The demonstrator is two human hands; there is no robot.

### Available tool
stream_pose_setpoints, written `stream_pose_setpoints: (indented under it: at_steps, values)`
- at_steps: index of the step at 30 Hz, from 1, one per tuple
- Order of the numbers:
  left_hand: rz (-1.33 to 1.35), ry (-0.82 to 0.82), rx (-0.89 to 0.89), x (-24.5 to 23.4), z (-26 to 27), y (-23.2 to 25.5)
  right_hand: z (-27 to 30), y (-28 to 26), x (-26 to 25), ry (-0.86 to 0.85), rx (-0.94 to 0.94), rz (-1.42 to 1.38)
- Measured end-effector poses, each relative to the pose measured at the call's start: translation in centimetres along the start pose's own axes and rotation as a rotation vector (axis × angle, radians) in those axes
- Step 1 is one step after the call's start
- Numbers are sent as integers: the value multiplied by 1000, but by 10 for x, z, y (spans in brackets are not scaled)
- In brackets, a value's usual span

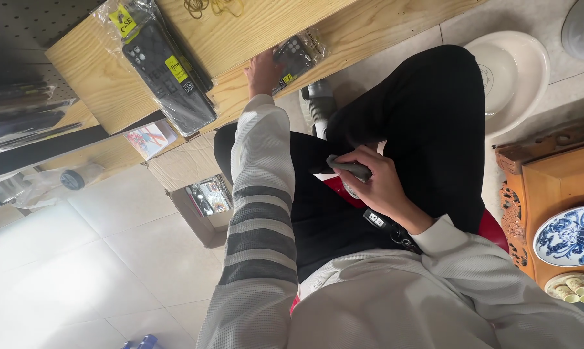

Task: Cleaning multiple mobile phone cases with a cloth at a service desk.

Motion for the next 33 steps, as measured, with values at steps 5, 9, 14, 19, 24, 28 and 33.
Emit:
stream_pose_setpoints:
  at_steps: [5, 9, 14, 19, 24, 28, 33]
  values:
    - [-90, -48, -14, 13, -4, 1, -1, -1, 0, 0, 28, -3]
    - [-85, -41, 66, 2, 6, 31, 1, -1, 0, -3, 89, -39]
    - [164, 11, 493, -57, 112, 89, 9, 6, -2, 25, 31, -95]
    - [630, -136, 619, -207, 255, 133, 16, 16, -3, 68, -3, -156]
    - [312, 1098, -5, -278, 295, -4, 14, 5, -2, 69, -38, -90]
    - [347, 969, -180, -223, 274, -85, 16, 6, -2, 69, -61, -55]
    - [797, 604, -250, -194, 254, -108, 22, 6, -1, 91, -76, -63]
Point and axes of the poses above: each hand's wrist, its own z-axis away from the middle knuckle, its own x-axis out of the palm, y = z × x, the point moved 8 cm from there along -z, towards the middle knuckle, and after that the axes turned 4 degrees about -z, right-handed, at the moved point
